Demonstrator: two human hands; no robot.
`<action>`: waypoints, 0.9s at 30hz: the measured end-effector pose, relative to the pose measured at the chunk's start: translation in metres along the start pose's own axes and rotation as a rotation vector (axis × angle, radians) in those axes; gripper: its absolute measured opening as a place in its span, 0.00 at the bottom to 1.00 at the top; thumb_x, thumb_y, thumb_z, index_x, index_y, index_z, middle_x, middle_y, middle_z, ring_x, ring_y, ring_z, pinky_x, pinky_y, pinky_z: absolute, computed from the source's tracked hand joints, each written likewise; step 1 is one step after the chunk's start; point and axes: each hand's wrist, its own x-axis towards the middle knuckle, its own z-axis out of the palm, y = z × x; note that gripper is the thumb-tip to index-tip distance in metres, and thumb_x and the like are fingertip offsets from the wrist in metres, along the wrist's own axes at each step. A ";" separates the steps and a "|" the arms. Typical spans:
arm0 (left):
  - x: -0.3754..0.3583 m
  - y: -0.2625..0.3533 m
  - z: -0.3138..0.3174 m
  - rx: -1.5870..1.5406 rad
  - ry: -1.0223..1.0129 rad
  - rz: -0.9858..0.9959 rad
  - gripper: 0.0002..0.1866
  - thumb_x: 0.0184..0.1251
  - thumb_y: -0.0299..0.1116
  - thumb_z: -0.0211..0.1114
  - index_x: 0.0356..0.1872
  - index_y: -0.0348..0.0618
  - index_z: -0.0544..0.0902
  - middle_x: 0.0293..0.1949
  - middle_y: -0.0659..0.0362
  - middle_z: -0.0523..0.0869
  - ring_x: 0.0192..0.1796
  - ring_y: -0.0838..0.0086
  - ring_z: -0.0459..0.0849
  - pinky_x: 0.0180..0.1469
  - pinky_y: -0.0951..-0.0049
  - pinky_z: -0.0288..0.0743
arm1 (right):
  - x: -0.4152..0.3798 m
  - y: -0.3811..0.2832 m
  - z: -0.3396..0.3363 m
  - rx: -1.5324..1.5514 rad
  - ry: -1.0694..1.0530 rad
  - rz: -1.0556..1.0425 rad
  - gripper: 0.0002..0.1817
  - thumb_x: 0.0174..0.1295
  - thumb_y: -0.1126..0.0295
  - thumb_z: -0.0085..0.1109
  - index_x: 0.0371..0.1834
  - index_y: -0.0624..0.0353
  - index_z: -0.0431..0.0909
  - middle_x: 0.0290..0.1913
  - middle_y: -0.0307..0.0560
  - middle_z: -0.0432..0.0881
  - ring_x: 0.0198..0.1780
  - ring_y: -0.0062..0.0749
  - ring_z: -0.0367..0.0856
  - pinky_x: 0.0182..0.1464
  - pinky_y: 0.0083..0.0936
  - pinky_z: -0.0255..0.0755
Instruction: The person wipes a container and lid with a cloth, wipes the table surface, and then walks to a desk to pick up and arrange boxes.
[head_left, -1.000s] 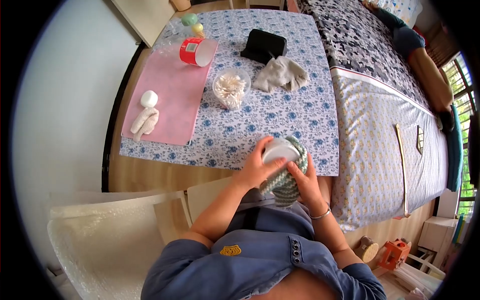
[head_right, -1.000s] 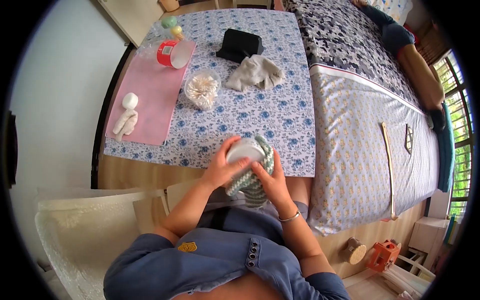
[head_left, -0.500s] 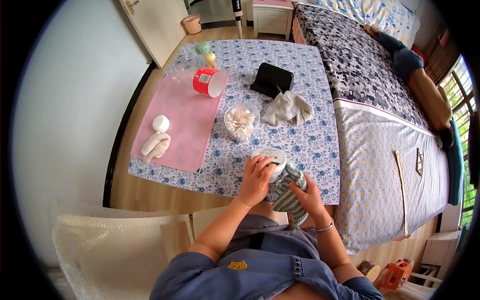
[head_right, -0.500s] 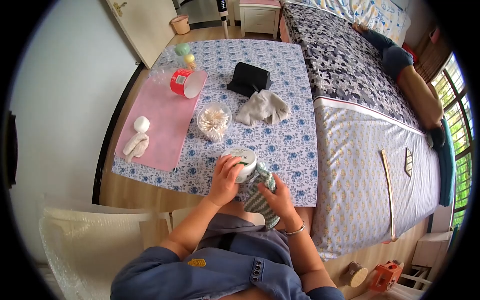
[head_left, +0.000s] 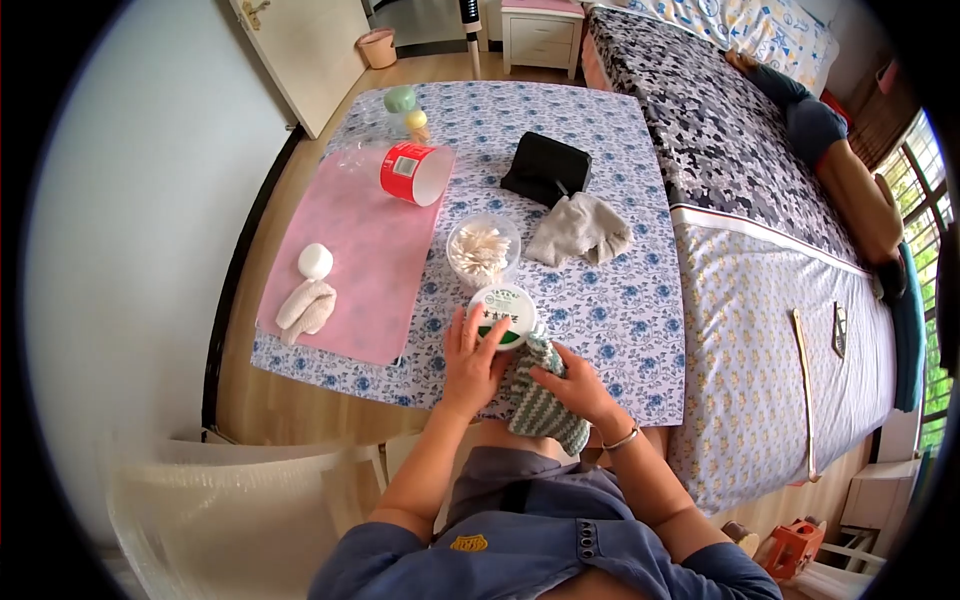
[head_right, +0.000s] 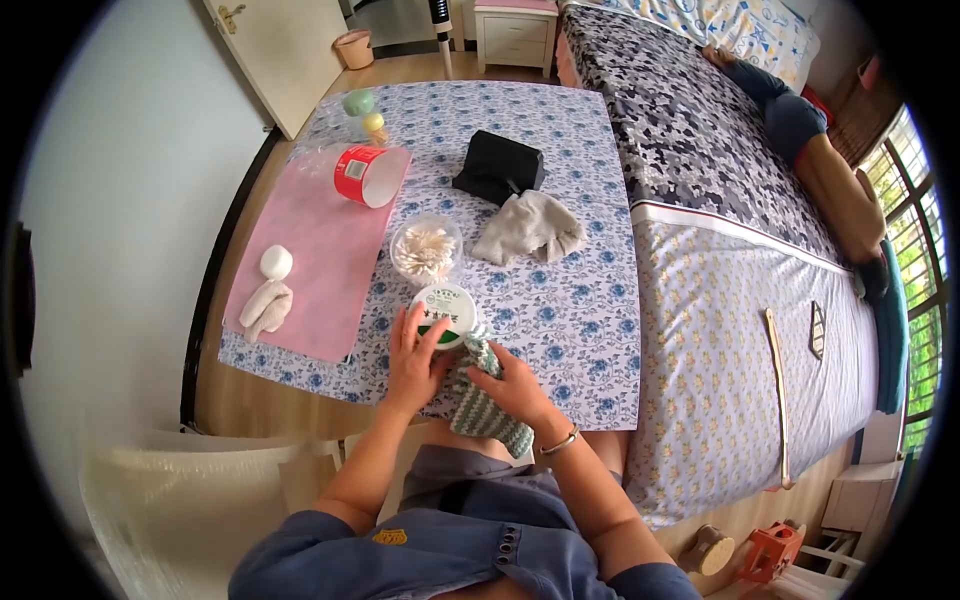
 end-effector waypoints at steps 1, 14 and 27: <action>0.006 -0.007 0.005 -0.022 0.044 -0.013 0.28 0.48 0.30 0.64 0.54 0.56 0.69 0.62 0.52 0.58 0.62 0.44 0.56 0.58 0.45 0.51 | 0.003 -0.002 0.000 0.026 -0.017 -0.013 0.26 0.54 0.62 0.58 0.53 0.64 0.66 0.38 0.54 0.79 0.40 0.30 0.76 0.43 0.26 0.69; 0.102 -0.040 0.023 0.240 0.076 -0.144 0.24 0.52 0.32 0.61 0.54 0.55 0.70 0.63 0.51 0.57 0.62 0.45 0.56 0.60 0.53 0.54 | 0.057 -0.004 -0.076 -0.157 0.354 0.086 0.19 0.53 0.58 0.58 0.37 0.64 0.75 0.28 0.51 0.79 0.29 0.31 0.77 0.35 0.27 0.70; 0.153 -0.019 0.085 -0.307 0.057 -0.043 0.05 0.57 0.29 0.56 0.33 0.41 0.78 0.20 0.57 0.78 0.27 0.62 0.79 0.27 0.70 0.72 | 0.133 -0.013 -0.166 -0.015 0.447 0.022 0.23 0.49 0.64 0.62 0.45 0.68 0.73 0.32 0.47 0.80 0.31 0.25 0.76 0.34 0.21 0.70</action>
